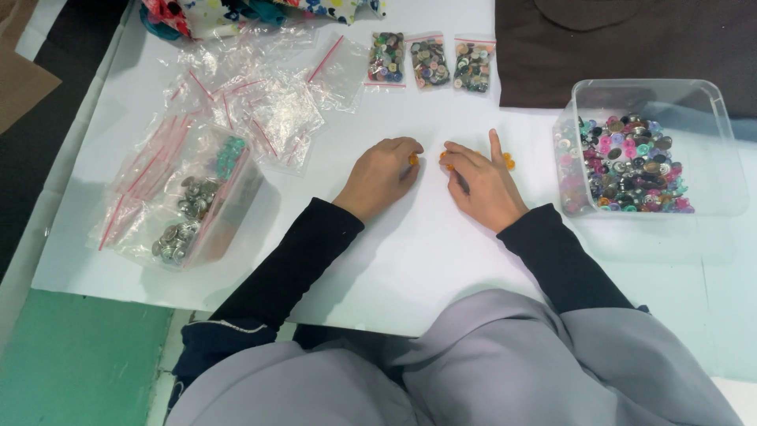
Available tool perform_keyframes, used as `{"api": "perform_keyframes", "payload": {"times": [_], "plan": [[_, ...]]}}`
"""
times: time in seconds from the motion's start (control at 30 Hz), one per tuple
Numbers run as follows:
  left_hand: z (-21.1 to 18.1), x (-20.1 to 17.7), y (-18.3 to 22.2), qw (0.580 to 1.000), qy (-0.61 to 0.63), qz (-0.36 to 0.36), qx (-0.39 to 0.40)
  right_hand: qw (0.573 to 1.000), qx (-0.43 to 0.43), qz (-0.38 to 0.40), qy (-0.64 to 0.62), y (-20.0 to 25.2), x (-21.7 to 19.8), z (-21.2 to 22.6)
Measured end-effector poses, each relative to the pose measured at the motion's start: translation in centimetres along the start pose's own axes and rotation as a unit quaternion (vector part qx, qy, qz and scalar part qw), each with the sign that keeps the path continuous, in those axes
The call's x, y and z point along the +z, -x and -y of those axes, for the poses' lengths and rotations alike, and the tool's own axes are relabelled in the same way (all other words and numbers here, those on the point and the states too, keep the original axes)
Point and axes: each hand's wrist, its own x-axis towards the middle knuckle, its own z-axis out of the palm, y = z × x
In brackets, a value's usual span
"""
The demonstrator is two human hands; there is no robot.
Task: Sorting purple and pink buttons from a mixed container and placing them into small resealable plastic bags.
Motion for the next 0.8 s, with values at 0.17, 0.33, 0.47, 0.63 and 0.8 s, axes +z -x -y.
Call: {"api": "perform_keyframes", "payload": {"times": [0.17,0.33,0.47,0.63,0.8], "plan": [[-0.8,-1.9,0.0,1.0,0.013,0.013,-0.004,1.0,-0.002,-0.01,0.004,-0.1,-0.4,0.1],[-1.0,-2.3,-0.4,0.997,0.048,0.045,-0.048,1.0,-0.001,-0.019,0.022,-0.1,-0.3,-0.1],[-1.1,-1.9,-0.5,0.996,0.051,0.047,-0.055,0.996,-0.004,-0.023,0.085,-0.2,-0.2,-0.2],[-0.9,-1.5,-0.8,0.996,0.058,0.046,-0.056,0.993,-0.033,-0.018,0.112,-0.5,0.3,0.0],[-1.1,-1.6,-0.9,0.994,0.067,0.051,-0.071,0.99,-0.022,0.003,0.137,-0.6,0.0,-0.1]]}}
